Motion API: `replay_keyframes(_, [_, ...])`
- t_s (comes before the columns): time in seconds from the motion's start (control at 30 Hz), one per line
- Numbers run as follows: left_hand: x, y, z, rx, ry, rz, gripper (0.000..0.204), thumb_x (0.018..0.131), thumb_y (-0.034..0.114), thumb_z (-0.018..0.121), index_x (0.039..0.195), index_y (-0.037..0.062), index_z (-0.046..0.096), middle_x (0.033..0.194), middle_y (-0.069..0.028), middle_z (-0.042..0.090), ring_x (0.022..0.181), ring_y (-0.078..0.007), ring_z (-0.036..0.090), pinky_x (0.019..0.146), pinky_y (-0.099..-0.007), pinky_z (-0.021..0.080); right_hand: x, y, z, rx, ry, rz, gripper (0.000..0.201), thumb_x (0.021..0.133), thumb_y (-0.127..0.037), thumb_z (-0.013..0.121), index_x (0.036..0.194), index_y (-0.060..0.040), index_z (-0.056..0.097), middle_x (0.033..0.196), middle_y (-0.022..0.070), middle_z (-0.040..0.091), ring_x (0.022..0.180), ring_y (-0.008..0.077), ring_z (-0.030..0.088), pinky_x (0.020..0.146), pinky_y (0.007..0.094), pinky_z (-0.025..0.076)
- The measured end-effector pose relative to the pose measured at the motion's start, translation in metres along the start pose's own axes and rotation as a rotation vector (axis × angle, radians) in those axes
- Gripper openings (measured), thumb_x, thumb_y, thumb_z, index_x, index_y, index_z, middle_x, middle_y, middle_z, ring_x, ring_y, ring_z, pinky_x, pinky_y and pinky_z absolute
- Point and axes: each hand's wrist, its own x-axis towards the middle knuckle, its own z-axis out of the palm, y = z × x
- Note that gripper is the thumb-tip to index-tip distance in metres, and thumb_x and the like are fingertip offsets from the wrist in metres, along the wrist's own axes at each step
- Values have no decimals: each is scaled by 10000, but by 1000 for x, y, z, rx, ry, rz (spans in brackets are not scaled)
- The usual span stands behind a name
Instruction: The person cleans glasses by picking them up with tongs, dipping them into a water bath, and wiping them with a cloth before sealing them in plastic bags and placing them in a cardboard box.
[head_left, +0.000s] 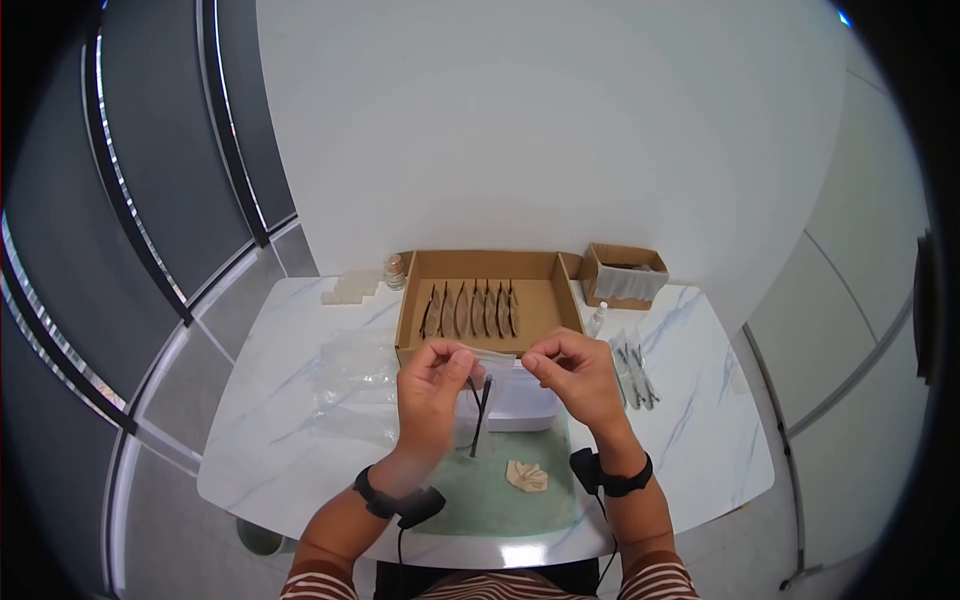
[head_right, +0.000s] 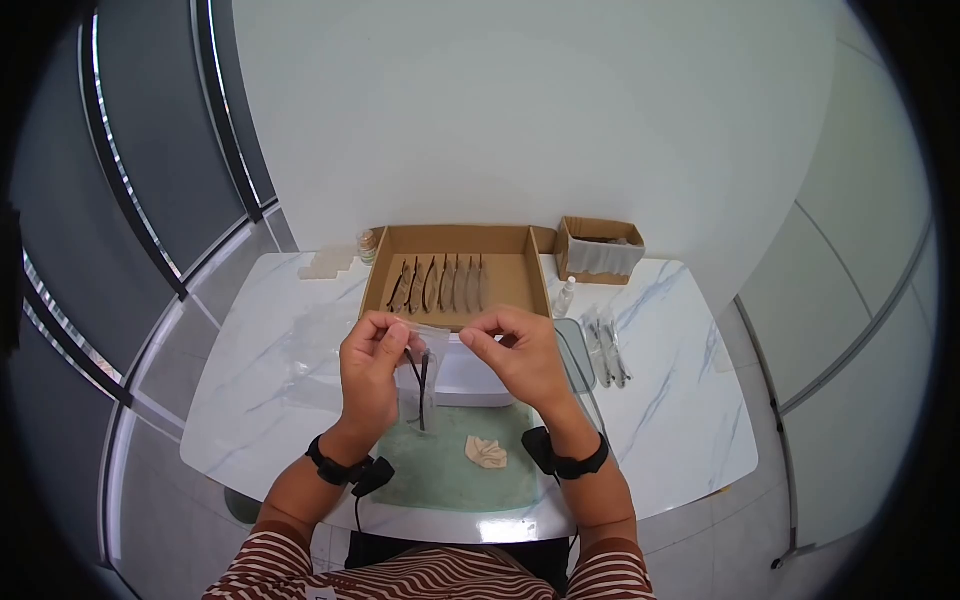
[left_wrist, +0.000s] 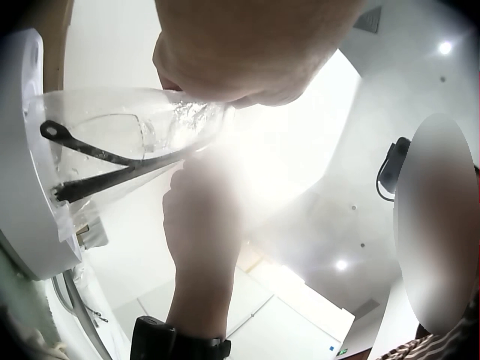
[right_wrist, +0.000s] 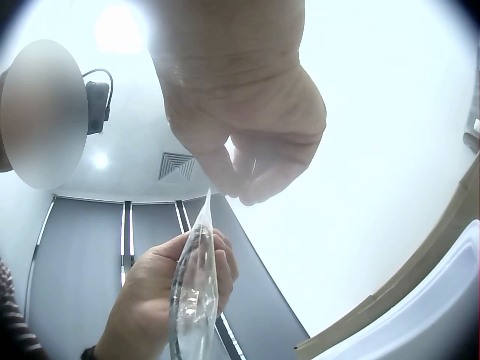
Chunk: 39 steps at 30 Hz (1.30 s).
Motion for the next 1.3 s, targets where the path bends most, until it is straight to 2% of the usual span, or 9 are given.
replay_keyframes(0.2, [-1, -6, -1, 47, -39, 10, 127, 1027, 145, 619, 1027, 21, 595, 920, -42, 657, 824, -114, 628, 781, -274, 523, -2, -13, 13, 145, 89, 71, 213, 899, -148, 779, 1023, 17, 728, 818, 36, 679, 720, 80, 617, 621, 223, 496])
replay_keyframes(0.27, [-2, -5, 2, 65, -43, 5, 126, 1027, 143, 615, 1027, 19, 595, 923, -47, 660, 820, -115, 627, 784, -275, 522, -4, -14, 17, 31, 30, -54, 195, 899, -167, 780, 972, 8, 732, 824, 31, 689, 706, 78, 619, 614, 226, 499])
replay_keyframes(0.53, [-3, -1, 11, 44, -112, -19, 146, 1016, 107, 624, 1089, -16, 595, 956, -37, 652, 876, -100, 620, 809, -253, 509, -6, -4, 18, -57, 13, -73, 142, 902, -152, 751, 920, -12, 740, 809, 31, 713, 693, 76, 629, 594, 234, 496])
replay_keyframes(0.63, [-2, -8, 2, 100, -162, -46, 137, 1008, 141, 633, 1054, 13, 617, 970, -31, 661, 908, -93, 625, 835, -258, 506, -6, -1, 17, -59, -16, -78, 146, 909, -162, 749, 932, -18, 740, 825, 26, 719, 703, 73, 631, 604, 231, 494])
replay_keyframes(0.83, [-2, -3, 4, 75, -108, -37, 129, 1011, 141, 641, 1014, 13, 627, 918, -25, 657, 837, -79, 598, 781, -251, 490, -6, -4, 17, -32, -18, -30, 144, 924, -148, 751, 931, -9, 716, 823, -3, 688, 722, 49, 597, 630, 211, 480])
replay_keyframes(0.93, [-1, -9, -2, 55, -147, -31, 161, 1013, 134, 648, 1074, -11, 611, 941, -40, 668, 864, -96, 636, 790, -250, 527, -6, -2, 17, 2, -25, -43, 168, 937, -165, 749, 942, -2, 711, 824, 5, 683, 716, 54, 598, 622, 211, 489])
replay_keyframes(1.17, [-1, -9, -1, 35, -154, -28, 159, 1014, 134, 647, 1071, -11, 612, 937, -45, 670, 863, -98, 641, 791, -250, 525, -7, 7, 18, 59, -11, -35, 174, 940, -179, 740, 975, -9, 736, 857, 0, 705, 715, 40, 583, 613, 214, 474])
replay_keyframes(1.23, [-3, -4, 4, 62, -108, -32, 140, 1008, 153, 653, 1001, 16, 630, 896, -19, 659, 835, -78, 597, 775, -247, 491, -7, 7, 18, 63, -18, -5, 188, 950, -178, 746, 978, 4, 707, 853, 8, 679, 717, 55, 594, 630, 214, 502])
replay_keyframes(1.3, [-2, -6, 4, 47, -118, -34, 138, 1007, 151, 654, 1007, 14, 632, 901, -17, 662, 839, -74, 598, 775, -244, 493, -7, 2, 21, 73, -44, 5, 177, 952, -166, 741, 988, 4, 705, 857, 5, 679, 720, 50, 590, 633, 210, 499])
